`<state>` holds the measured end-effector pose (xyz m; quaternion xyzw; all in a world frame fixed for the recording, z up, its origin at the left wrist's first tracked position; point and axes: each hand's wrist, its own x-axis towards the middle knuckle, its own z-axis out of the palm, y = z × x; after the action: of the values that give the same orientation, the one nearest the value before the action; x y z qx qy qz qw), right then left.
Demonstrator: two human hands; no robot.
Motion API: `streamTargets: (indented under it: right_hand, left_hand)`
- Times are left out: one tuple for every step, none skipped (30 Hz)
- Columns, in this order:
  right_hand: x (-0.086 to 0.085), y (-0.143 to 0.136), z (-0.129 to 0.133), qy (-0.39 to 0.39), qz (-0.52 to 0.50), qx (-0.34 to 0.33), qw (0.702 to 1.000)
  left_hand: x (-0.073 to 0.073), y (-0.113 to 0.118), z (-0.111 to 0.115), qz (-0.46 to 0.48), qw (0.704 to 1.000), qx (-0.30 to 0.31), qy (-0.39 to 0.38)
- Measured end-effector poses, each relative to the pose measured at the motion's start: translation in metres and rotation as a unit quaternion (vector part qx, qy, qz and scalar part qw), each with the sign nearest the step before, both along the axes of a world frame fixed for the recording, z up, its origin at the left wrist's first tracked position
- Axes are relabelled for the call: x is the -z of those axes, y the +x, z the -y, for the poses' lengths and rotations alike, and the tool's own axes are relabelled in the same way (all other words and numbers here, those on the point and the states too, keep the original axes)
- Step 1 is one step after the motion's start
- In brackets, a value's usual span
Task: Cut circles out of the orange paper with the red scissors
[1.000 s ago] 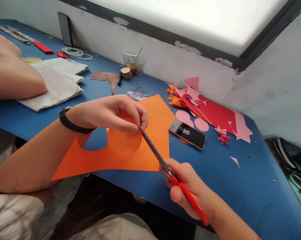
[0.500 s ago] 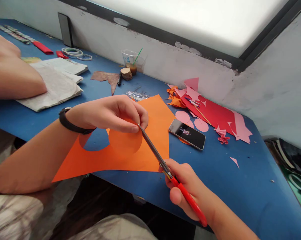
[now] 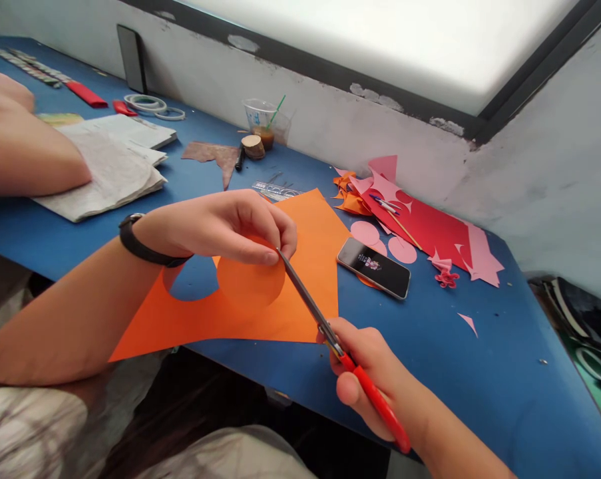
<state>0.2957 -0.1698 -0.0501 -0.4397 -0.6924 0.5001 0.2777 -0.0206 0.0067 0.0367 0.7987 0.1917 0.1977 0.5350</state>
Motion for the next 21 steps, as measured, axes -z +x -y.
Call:
streamTargets:
  right_hand:
    - [-0.002,-0.001,0.002,-0.004,-0.009,0.002,1.0]
    - [-0.003,-0.003,0.003,-0.007,-0.017,0.002,1.0]
    - [-0.005,-0.003,0.005,-0.009,-0.023,0.0,1.0]
    - [-0.006,-0.004,0.006,-0.01,-0.025,-0.001,1.0]
    - [-0.007,-0.005,0.007,-0.009,-0.026,-0.001,1.0]
    - [-0.007,-0.005,0.007,-0.01,-0.026,0.001,1.0]
    - [-0.007,-0.005,0.008,-0.011,-0.026,0.006,1.0]
    - [-0.006,-0.005,0.008,-0.011,-0.027,0.011,1.0]
    - [-0.005,-0.004,0.008,-0.013,-0.028,0.015,0.999]
    - [-0.004,-0.004,0.007,-0.014,-0.03,0.018,0.999]
    - [-0.003,-0.003,0.006,-0.016,-0.029,0.019,0.999]
    - [-0.001,-0.002,0.004,-0.018,-0.026,0.02,0.999]
    - [0.0,-0.001,0.003,-0.022,-0.023,0.02,0.999]
    - [0.0,0.0,0.001,-0.029,-0.02,0.021,0.999]
    - [0.001,0.001,-0.001,-0.039,-0.02,0.024,0.999]
    - [0.001,0.001,-0.002,-0.047,-0.024,0.029,0.998]
    - [0.001,0.002,-0.004,-0.054,-0.031,0.037,0.997]
    - [0.001,0.002,-0.004,-0.057,-0.039,0.046,0.997]
    - [0.002,0.002,-0.005,-0.056,-0.046,0.056,0.996]
    - [0.003,0.002,-0.005,-0.053,-0.051,0.065,0.995]
    - [0.004,0.003,-0.005,-0.05,-0.054,0.077,0.994]
  left_hand:
    - [0.0,0.0,0.0,0.002,1.0,0.0,0.0]
    - [0.001,0.0,0.0,0.003,1.0,0.001,0.0]
    - [0.001,-0.001,-0.001,0.002,1.0,0.004,0.002]
    - [0.001,-0.001,-0.001,0.001,1.0,0.007,0.003]
    - [0.002,-0.002,-0.001,-0.002,1.0,0.01,0.005]
    - [0.002,-0.002,-0.002,-0.006,1.0,0.014,0.006]
    - [0.002,-0.003,-0.002,-0.011,1.0,0.016,0.008]
    - [0.002,-0.003,-0.003,-0.014,1.0,0.019,0.01]
    - [0.003,-0.004,-0.003,-0.017,1.0,0.021,0.013]
    - [0.003,-0.005,-0.004,-0.018,0.999,0.023,0.017]
    - [0.003,-0.005,-0.004,-0.021,0.999,0.023,0.02]
    - [0.003,-0.005,-0.004,-0.023,0.999,0.021,0.022]
    - [0.004,-0.005,-0.004,-0.024,0.999,0.019,0.024]
    - [0.004,-0.005,-0.005,-0.023,0.999,0.017,0.026]
    - [0.004,-0.005,-0.005,-0.019,0.999,0.014,0.03]
    - [0.004,-0.005,-0.005,-0.014,0.999,0.011,0.036]
    - [0.005,-0.005,-0.005,-0.007,0.999,0.009,0.042]
    - [0.005,-0.005,-0.005,-0.001,0.999,0.007,0.045]
    - [0.005,-0.005,-0.005,0.002,0.999,0.002,0.046]
    - [0.005,-0.005,-0.005,0.004,0.999,-0.004,0.042]
    - [0.005,-0.004,-0.005,0.005,0.999,-0.015,0.036]
